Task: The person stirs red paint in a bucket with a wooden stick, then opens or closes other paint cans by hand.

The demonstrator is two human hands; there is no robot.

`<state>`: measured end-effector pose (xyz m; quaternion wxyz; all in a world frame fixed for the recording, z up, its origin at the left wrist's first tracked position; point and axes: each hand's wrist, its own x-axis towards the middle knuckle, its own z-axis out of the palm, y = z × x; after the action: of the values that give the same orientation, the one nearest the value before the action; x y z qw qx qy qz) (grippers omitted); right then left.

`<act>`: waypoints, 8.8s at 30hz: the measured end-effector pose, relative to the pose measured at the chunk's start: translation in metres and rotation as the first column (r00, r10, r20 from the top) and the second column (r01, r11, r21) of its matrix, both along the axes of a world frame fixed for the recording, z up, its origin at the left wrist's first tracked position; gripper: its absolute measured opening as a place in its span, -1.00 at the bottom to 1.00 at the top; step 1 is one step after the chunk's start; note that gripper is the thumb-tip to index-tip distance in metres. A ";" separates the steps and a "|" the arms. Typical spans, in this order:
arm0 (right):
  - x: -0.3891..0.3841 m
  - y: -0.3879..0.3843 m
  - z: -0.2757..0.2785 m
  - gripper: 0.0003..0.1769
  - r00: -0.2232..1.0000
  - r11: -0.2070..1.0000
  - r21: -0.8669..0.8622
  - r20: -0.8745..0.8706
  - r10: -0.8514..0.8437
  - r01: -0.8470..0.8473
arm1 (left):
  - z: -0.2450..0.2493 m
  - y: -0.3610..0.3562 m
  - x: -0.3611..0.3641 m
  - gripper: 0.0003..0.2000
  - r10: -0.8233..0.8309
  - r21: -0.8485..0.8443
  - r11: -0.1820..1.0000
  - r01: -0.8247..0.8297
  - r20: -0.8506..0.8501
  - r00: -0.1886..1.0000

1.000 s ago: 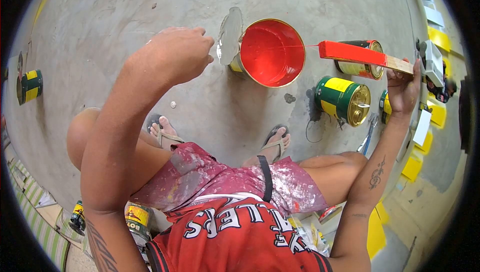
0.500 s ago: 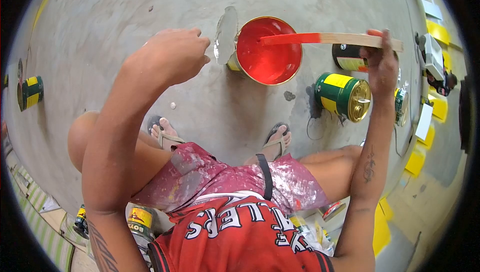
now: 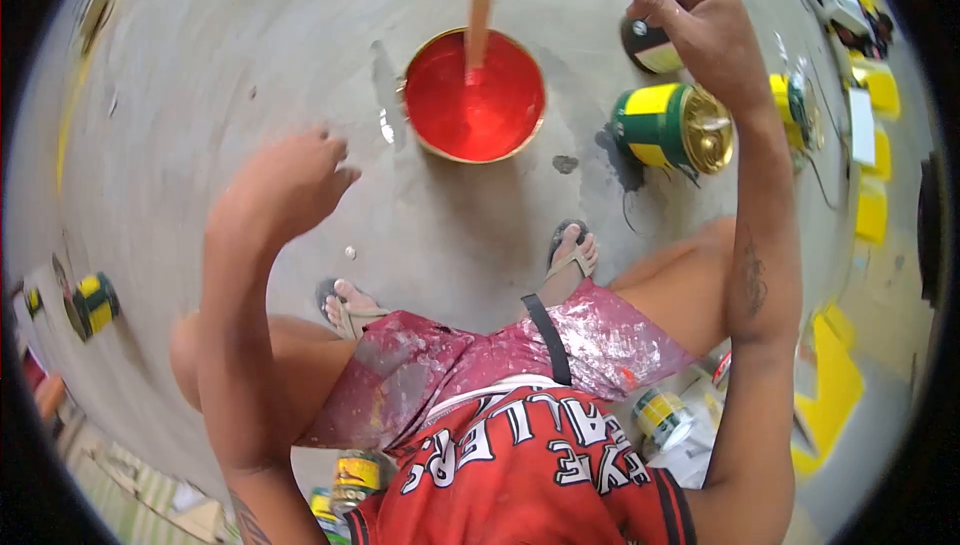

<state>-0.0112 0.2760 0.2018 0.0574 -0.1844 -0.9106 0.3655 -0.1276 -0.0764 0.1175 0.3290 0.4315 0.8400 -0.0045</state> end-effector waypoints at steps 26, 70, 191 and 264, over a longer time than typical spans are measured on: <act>0.151 0.169 -0.100 -0.67 0.777 0.829 0.380 0.621 0.101 -0.411 | -0.185 0.200 0.219 -0.60 -0.028 0.312 0.746 -0.588 0.897 0.441; 0.021 -0.068 -0.032 -0.85 0.668 0.429 0.514 0.531 0.521 -0.743 | -0.192 0.230 0.319 -0.22 -0.603 -0.475 0.131 -0.870 0.659 -0.450; -0.048 -0.098 -0.036 -0.81 0.537 0.472 0.341 0.753 0.381 -0.813 | -0.116 0.240 0.293 -0.01 -0.633 -0.459 0.411 -0.787 0.478 -0.609; 0.019 -0.019 -0.039 -0.93 0.751 0.645 0.384 0.338 0.568 -0.661 | -0.167 0.238 0.328 -0.11 -0.131 -0.371 -0.040 -0.928 0.922 -0.363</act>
<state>0.0080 0.2575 0.1626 -0.1122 0.1237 -0.9802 0.1062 0.2001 0.1614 -0.0496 0.4288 -0.1790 0.3448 0.8156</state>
